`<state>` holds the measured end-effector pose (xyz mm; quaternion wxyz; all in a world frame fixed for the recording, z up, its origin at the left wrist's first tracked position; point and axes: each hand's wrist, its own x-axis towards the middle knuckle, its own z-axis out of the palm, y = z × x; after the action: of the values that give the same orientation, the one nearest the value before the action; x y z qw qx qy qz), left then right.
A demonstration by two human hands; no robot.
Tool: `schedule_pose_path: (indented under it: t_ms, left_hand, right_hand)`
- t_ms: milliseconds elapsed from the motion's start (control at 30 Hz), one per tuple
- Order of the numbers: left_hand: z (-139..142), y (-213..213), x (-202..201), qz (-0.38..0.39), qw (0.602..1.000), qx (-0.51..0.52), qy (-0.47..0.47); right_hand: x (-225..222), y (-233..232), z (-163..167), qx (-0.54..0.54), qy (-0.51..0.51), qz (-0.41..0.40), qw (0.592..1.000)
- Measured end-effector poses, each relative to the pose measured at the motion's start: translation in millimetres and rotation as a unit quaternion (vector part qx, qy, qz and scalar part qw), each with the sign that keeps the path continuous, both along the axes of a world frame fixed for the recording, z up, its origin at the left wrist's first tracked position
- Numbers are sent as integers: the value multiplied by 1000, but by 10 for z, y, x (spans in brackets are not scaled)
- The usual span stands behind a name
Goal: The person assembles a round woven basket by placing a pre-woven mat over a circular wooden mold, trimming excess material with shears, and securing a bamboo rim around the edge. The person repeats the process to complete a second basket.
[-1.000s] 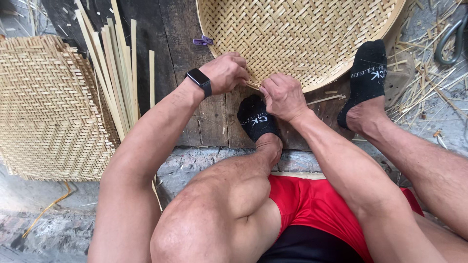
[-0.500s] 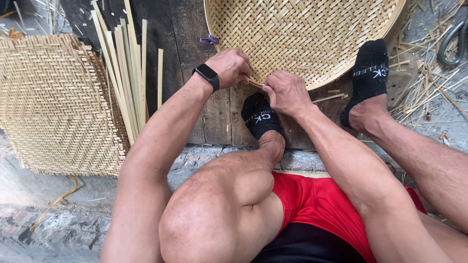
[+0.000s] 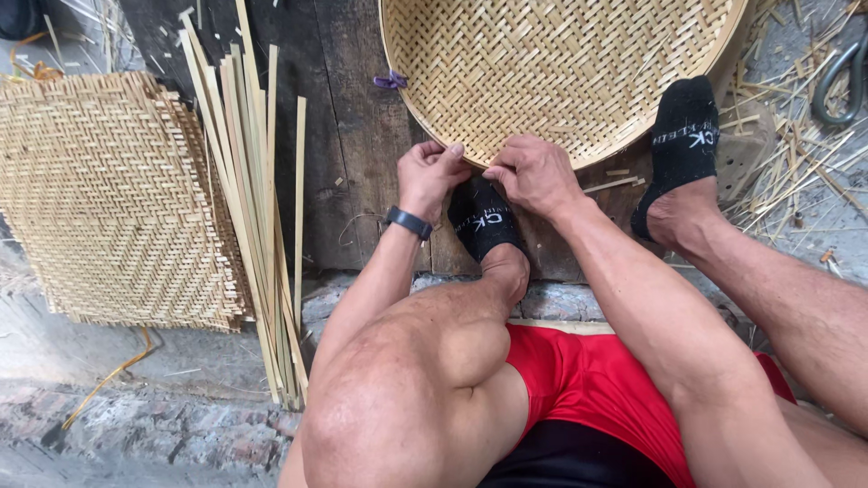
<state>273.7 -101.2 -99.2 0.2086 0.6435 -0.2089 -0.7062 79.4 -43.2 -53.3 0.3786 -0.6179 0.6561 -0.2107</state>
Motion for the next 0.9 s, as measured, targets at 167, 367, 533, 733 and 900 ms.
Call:
schedule_pose_path:
  t_ms: [167,367,533,733,900]
  left_hand:
    - [-174,31,-66,22,999,-16,-46]
    - [-71,121,-129,-2,997,-32,-71]
    - [-74,147,-110,-11,999,-40,-33]
    - [-182,182,-211,-7,992,-8,-123]
    - [13,-64,-197,-21,990,-68,-124]
  right_hand:
    - [5,-21,-2,20,-4,-26,999]
    - [-243,-40,164,-24,16,54,998]
    - [-468,89,220,62,32,-25,997]
    - [-423,124,136,67,40,-64,995]
    - [-504,174,205,16,3,-57,998]
